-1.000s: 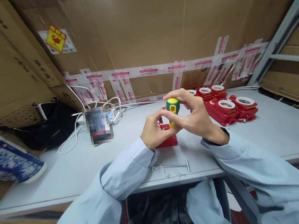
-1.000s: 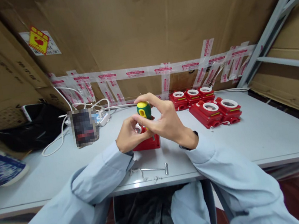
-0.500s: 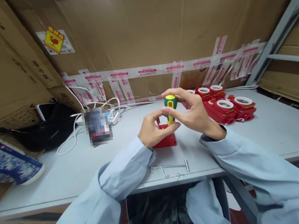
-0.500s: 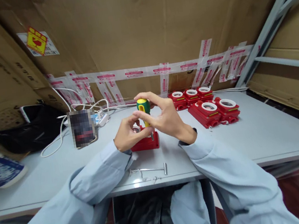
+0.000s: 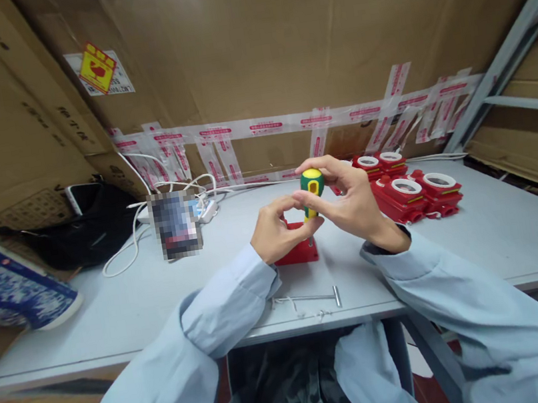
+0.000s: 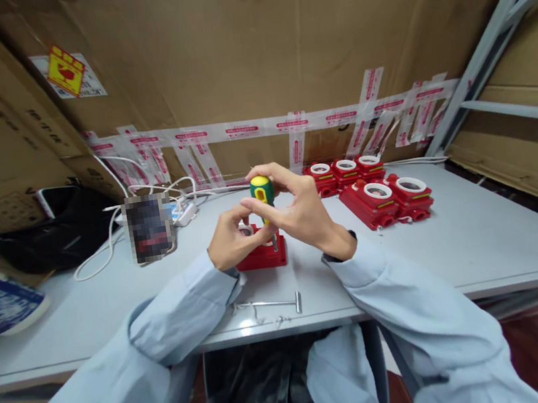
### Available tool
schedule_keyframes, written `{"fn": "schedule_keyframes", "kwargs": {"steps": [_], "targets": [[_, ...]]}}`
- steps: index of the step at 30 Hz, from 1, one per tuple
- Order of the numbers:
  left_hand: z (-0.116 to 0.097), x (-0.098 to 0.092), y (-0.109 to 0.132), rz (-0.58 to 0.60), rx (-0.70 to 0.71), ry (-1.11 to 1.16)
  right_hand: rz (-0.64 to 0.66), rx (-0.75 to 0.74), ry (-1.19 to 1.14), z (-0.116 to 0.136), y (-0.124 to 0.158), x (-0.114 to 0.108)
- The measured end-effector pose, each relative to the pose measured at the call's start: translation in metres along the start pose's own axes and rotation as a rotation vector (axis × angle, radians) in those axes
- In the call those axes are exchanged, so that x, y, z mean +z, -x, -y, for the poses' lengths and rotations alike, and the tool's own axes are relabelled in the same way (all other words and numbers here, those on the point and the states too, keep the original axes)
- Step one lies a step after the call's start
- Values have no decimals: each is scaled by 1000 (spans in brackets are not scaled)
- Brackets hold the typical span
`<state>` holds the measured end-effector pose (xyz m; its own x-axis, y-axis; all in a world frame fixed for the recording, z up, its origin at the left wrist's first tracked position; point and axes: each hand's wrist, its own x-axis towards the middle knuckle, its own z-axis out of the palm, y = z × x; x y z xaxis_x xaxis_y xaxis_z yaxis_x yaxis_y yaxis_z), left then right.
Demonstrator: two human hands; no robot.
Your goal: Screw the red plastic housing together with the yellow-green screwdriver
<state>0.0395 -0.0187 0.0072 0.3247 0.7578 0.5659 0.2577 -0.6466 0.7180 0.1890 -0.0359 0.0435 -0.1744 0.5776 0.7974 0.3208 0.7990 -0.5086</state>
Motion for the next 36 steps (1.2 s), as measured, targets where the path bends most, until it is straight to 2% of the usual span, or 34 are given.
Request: {"fn": "schedule_keyframes", "kwargs": {"steps": [2,4,6,11,14,19,21,25,27,30,34,36], "targets": [[1,0,0,-36,-17,5,-97,-5,89,-2,2,5],[1,1,1,-16,-14,32,-131,-10,129,-4,3,8],[1,2,2,-3,4,38,-110,0,137,-5,3,9],[5,4,1,-60,32,-22,-42,-11,126,-3,4,9],[9,3,0,3,8,6,20,-49,119,0,6,6],[5,-3,-1,90,-16,35,112,-31,13,0,4,-5],[2,-3,-1,100,-3,19,70,-37,73,0,2,-6],[0,-1,0,-30,-14,-15,-85,-63,208,-1,0,2],[1,0,0,-63,-10,-5,-106,-65,229,-1,0,4],[2,-1,1,-33,-14,5,-48,-66,205,-1,1,1],[0,-4,1,10,-1,-19,120,-8,20,-1,1,-7],[0,-4,1,-5,36,-36,124,1,-10,0,1,-7]]}}
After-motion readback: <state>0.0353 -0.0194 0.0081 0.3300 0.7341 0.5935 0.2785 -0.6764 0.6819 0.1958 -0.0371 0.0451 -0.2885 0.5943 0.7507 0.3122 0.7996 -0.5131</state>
